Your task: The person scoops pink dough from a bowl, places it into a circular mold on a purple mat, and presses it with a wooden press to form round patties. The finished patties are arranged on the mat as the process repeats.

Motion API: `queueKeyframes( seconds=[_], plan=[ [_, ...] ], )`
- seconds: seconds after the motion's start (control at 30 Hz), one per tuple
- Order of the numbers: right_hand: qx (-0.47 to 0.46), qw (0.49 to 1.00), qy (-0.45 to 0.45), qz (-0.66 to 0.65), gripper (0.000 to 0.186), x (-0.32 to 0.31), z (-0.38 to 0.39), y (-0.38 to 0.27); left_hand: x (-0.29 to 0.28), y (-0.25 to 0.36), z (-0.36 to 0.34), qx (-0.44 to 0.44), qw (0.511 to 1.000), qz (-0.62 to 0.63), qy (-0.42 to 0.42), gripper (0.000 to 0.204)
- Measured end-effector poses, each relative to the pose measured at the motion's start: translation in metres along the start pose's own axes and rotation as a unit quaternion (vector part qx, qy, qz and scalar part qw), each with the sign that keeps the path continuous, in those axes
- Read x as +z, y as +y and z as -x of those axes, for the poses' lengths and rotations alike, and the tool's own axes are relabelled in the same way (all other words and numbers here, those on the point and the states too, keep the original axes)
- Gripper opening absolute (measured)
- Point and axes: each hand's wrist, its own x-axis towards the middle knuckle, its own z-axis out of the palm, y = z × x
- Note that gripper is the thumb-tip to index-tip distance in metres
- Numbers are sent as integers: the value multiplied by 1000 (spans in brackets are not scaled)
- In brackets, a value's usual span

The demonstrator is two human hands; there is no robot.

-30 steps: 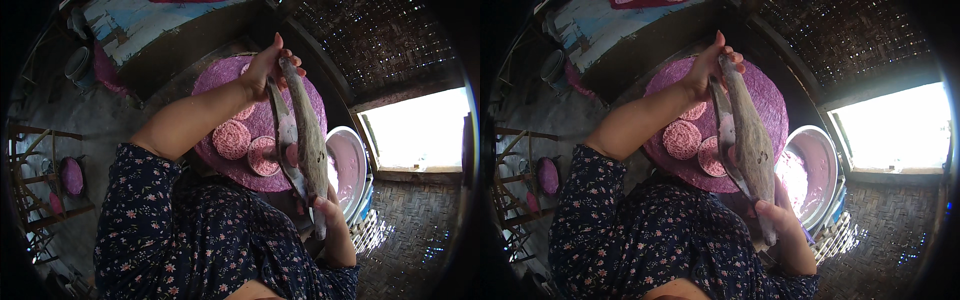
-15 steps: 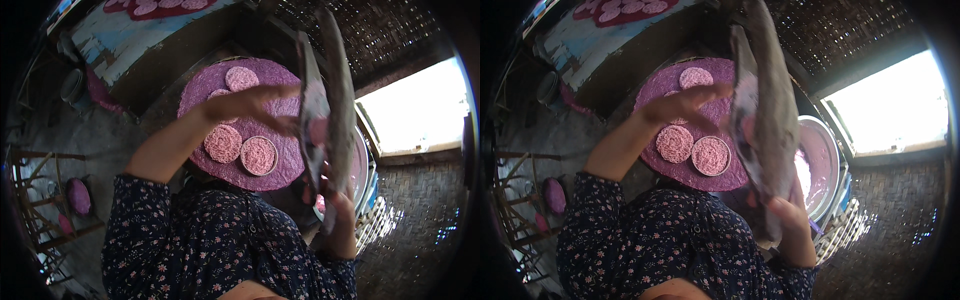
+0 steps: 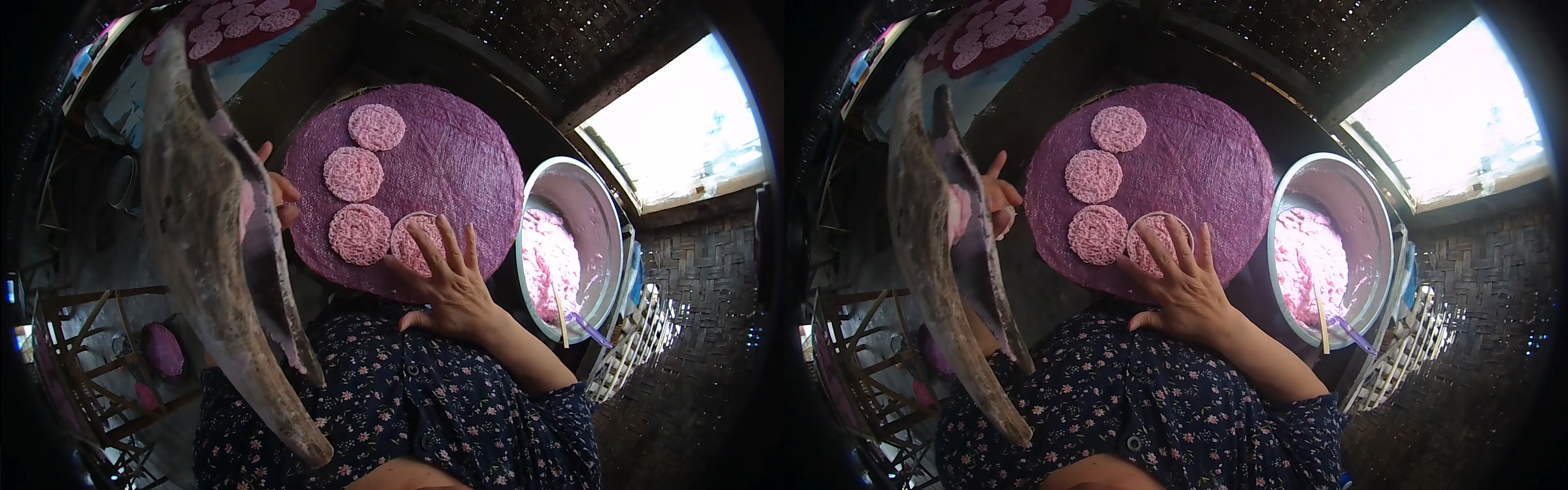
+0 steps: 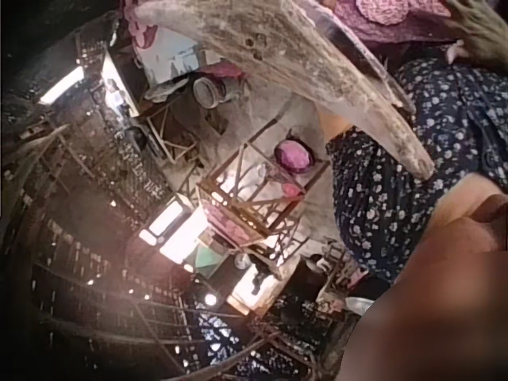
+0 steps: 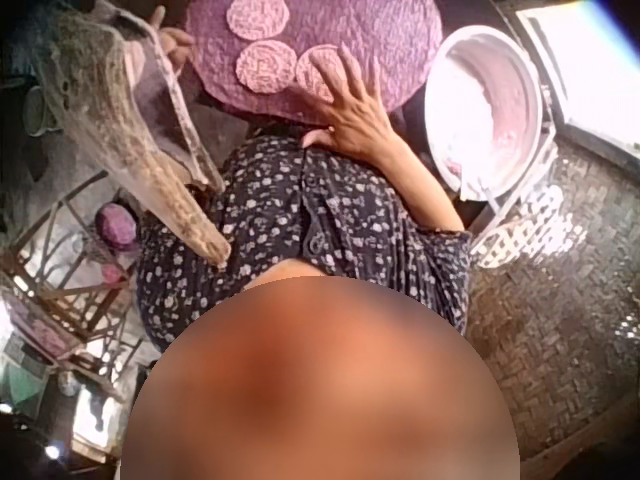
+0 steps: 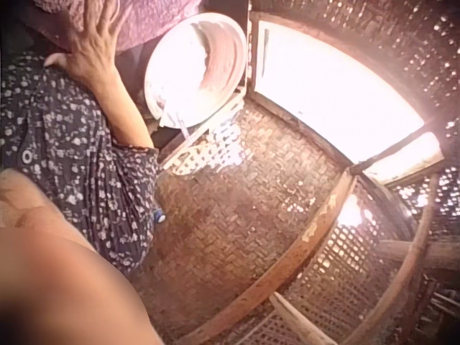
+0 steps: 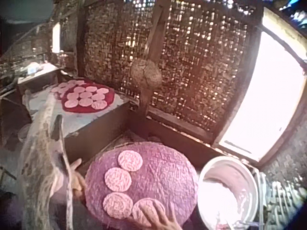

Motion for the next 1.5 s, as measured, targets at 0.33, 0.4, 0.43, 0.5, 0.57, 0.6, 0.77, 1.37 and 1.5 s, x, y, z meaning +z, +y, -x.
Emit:
queueKeyframes(
  seconds=[0.33,0.4,0.43,0.5,0.57,0.6,0.77,1.37,1.5],
  plan=[
    [34,999,-4,11,82,-14,-2,4,-56,-29,25,168,973,-157,-37,50],
    [23,999,-31,11,82,-15,-2,5,-47,-27,17,200,953,-217,-65,45],
    [19,999,-47,10,81,-17,-1,6,-41,-27,13,208,945,-243,-71,42],
    [36,999,16,-14,68,-20,-1,10,-30,-25,7,217,931,-280,-83,36],
    [73,993,87,-16,57,-26,1,21,-20,-21,1,227,915,-319,-96,31],
    [118,981,146,-36,36,-28,2,27,-14,-18,-1,230,907,-338,-104,28],
    [231,952,197,-29,14,-15,-1,50,15,-1,-9,244,850,-444,-147,14],
    [227,962,149,-40,10,-7,-9,48,6,-19,-12,364,760,-536,-55,22],
    [215,960,170,-48,9,-11,-11,52,7,-19,-16,386,670,-633,-18,32]
  ],
)
